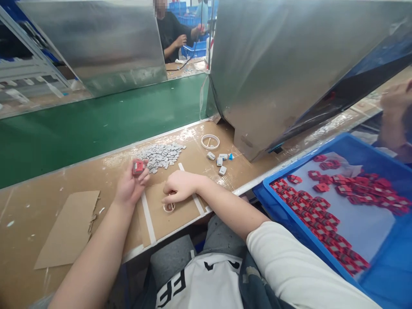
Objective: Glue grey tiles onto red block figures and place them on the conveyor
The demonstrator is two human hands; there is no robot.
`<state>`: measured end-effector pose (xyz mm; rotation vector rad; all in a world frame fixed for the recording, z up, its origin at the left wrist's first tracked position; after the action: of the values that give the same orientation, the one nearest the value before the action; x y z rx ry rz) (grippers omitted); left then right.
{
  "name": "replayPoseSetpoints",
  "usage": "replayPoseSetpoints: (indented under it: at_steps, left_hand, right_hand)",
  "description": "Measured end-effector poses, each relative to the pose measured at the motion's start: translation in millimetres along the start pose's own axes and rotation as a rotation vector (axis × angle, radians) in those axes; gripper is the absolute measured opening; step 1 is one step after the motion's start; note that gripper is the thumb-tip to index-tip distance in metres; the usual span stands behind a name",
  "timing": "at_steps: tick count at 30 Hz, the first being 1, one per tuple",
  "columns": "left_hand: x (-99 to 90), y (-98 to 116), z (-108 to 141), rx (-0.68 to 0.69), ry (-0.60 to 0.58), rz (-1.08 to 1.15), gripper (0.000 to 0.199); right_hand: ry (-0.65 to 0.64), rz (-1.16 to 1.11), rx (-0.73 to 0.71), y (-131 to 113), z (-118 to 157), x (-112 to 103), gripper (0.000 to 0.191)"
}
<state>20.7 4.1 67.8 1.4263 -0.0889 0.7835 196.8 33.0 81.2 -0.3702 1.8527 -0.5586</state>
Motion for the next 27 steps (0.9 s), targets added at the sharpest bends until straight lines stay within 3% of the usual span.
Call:
replayPoseSetpoints:
  at_steps: [4,9,13,18,24,27]
  left_hand:
    - [1.1,-1,-1,0.075,-0.015,-0.069,0.034]
    - [4.7,-4,5,0.060,-0.057,-0.248,0.063]
    - [8.1,-12,9,0.132,-0.104,-0.500,0.058]
    - [6.1,-14,7,0.274,-0.122,-0.656,0.052]
    - [0.2,-15,3,0.229,-0.101,-0.832,0.058]
    - [-0.7,-16,3,0.208,-0.107,-0.846,0.057]
  right_hand:
    - [0.036,-0.021,-0.030,-4,5,4,0.036]
    - [0.112,-0.037,-0.059,-5,6,6,0.038]
    - [0.130,-0.035,-0.102,-8,6,6,0.031]
    - [0.053,-0.057,-0.078,-9,6,6,0.028]
    - [0.047,-0.192,-0.050,-8,7,8,0.037]
    - [0.156,-0.310,-0.013,0,6,7,0.037]
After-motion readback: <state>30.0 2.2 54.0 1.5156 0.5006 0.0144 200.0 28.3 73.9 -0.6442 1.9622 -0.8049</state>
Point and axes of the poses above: each hand's wrist, its own z-axis away from the middle knuckle, its own x-axis out of the palm, y = z × x, the point moved 4 cm from there along -z, towards the middle knuckle, and after that the axes turned 14 degrees about y, right-handed, at the moved point
